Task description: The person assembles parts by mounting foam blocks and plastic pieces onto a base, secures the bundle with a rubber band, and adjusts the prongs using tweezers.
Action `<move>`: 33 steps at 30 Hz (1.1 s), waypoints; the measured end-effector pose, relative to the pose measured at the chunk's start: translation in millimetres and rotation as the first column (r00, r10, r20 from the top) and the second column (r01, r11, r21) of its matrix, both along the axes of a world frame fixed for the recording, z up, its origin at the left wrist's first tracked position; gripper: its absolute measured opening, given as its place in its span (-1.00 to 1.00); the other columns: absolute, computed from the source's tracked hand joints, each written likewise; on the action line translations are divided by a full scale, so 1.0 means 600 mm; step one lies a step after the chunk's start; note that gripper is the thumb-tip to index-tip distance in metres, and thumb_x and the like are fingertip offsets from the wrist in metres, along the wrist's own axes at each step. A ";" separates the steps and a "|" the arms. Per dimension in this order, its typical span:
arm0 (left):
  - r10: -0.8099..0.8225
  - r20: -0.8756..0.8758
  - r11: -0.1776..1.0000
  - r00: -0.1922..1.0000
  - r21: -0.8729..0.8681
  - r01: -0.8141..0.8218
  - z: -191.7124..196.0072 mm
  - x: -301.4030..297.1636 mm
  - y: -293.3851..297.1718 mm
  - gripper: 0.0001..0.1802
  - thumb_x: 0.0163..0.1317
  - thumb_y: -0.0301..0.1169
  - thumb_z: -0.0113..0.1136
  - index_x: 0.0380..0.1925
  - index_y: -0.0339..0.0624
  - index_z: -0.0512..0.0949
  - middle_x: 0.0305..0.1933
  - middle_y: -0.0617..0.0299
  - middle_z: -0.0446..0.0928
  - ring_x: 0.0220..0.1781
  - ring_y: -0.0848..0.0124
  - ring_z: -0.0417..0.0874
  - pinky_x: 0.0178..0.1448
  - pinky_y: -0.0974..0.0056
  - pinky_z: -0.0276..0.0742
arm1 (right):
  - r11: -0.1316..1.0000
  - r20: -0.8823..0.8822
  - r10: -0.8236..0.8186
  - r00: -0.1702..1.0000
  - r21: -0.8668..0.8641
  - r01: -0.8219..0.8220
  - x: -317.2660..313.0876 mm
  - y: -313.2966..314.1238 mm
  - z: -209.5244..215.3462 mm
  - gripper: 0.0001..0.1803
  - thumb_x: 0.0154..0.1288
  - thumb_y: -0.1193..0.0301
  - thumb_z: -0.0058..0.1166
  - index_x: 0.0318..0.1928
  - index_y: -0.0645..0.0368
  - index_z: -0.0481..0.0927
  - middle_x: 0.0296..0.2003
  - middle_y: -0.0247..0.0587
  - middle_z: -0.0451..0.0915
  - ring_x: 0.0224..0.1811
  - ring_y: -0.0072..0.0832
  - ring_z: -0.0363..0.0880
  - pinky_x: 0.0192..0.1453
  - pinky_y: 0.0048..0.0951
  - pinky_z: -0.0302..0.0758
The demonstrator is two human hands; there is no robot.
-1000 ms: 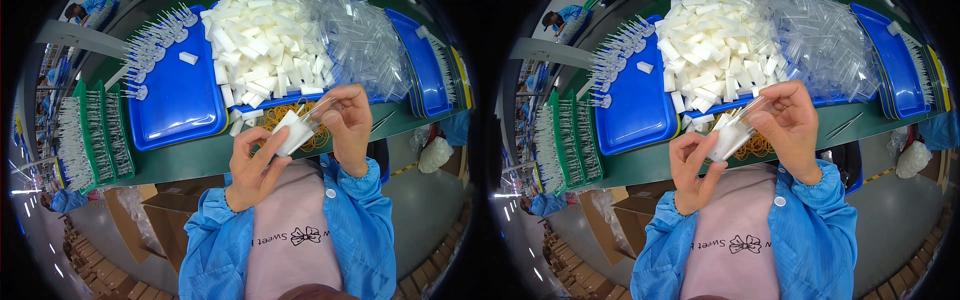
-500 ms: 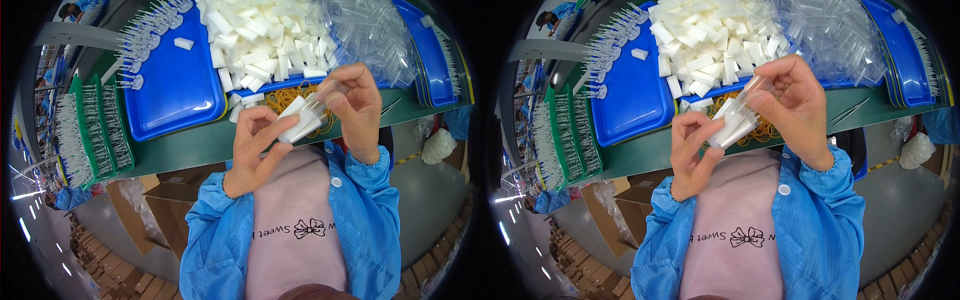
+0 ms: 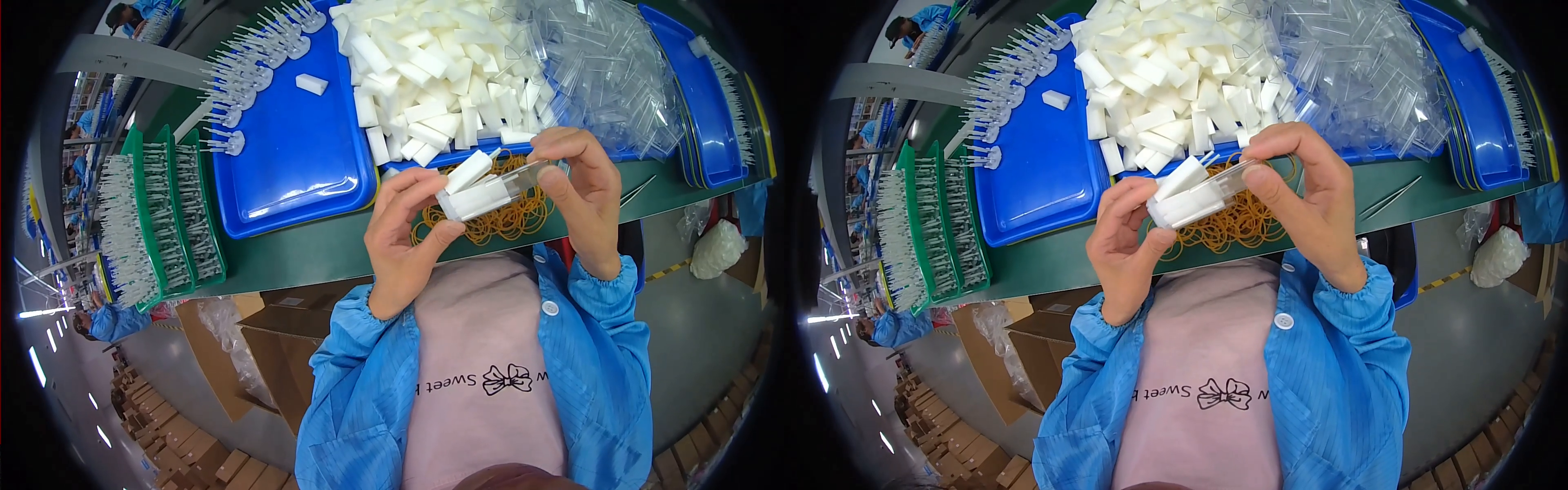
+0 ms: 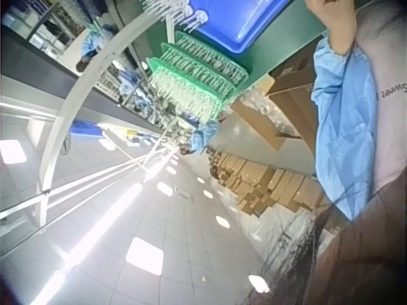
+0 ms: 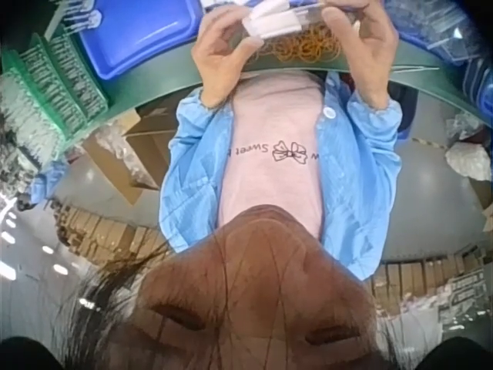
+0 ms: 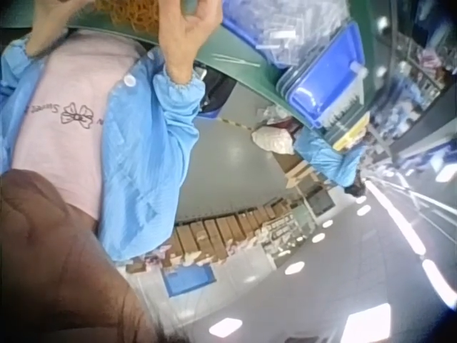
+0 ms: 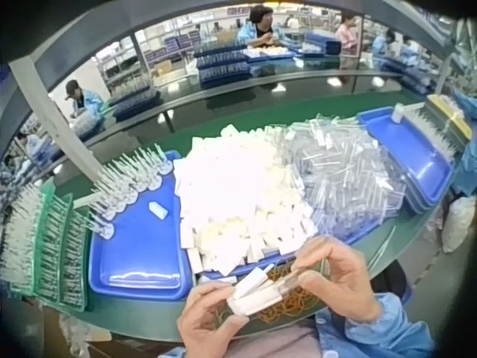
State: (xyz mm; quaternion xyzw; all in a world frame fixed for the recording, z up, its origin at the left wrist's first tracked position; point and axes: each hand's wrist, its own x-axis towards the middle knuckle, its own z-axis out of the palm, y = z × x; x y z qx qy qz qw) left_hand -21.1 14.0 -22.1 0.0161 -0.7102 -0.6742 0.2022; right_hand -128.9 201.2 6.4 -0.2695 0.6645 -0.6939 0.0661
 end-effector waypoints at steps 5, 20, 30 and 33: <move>-0.018 0.102 0.994 0.995 0.114 0.006 0.001 0.001 0.004 -0.54 0.03 -0.62 0.31 0.00 -0.35 0.49 0.07 0.11 0.38 0.03 0.37 0.50 0.11 0.30 0.49 | 0.999 -0.004 -0.037 0.999 -0.023 0.037 -0.004 -0.003 -0.010 -0.87 0.19 0.50 0.17 -0.26 0.23 0.53 -0.24 -0.27 0.52 -0.09 -0.50 0.44 0.09 -0.48 0.30; -0.167 0.081 0.888 0.983 0.445 0.114 0.014 0.008 0.007 -0.59 0.08 -0.53 0.34 -0.06 -0.36 0.44 -0.01 0.15 0.40 0.06 0.39 0.50 0.21 0.27 0.42 | 1.000 -0.097 -0.008 0.995 -0.024 0.005 0.034 -0.020 -0.012 -0.87 0.08 0.55 0.24 -0.33 0.22 0.55 -0.33 -0.28 0.57 -0.09 -0.37 0.42 0.14 -0.31 0.30; -0.170 0.086 0.876 0.982 0.470 0.111 0.006 0.001 0.010 -0.60 0.08 -0.60 0.30 -0.06 -0.35 0.43 -0.01 0.16 0.40 0.05 0.39 0.50 0.20 0.27 0.43 | 0.998 -0.082 0.009 0.997 0.057 -0.004 0.022 -0.007 0.004 -0.83 0.11 0.50 0.21 -0.26 0.26 0.57 -0.24 -0.24 0.56 -0.07 -0.39 0.45 0.11 -0.36 0.34; -0.128 0.103 0.855 0.986 0.515 0.057 0.002 0.009 0.002 -0.60 0.10 -0.62 0.26 -0.03 -0.34 0.42 0.00 0.16 0.42 0.06 0.38 0.51 0.17 0.28 0.45 | 0.983 -0.087 -0.086 0.992 0.156 0.099 0.005 0.019 0.026 -0.81 0.12 0.52 0.13 -0.21 0.29 0.56 -0.14 -0.18 0.55 -0.08 -0.45 0.49 0.07 -0.45 0.36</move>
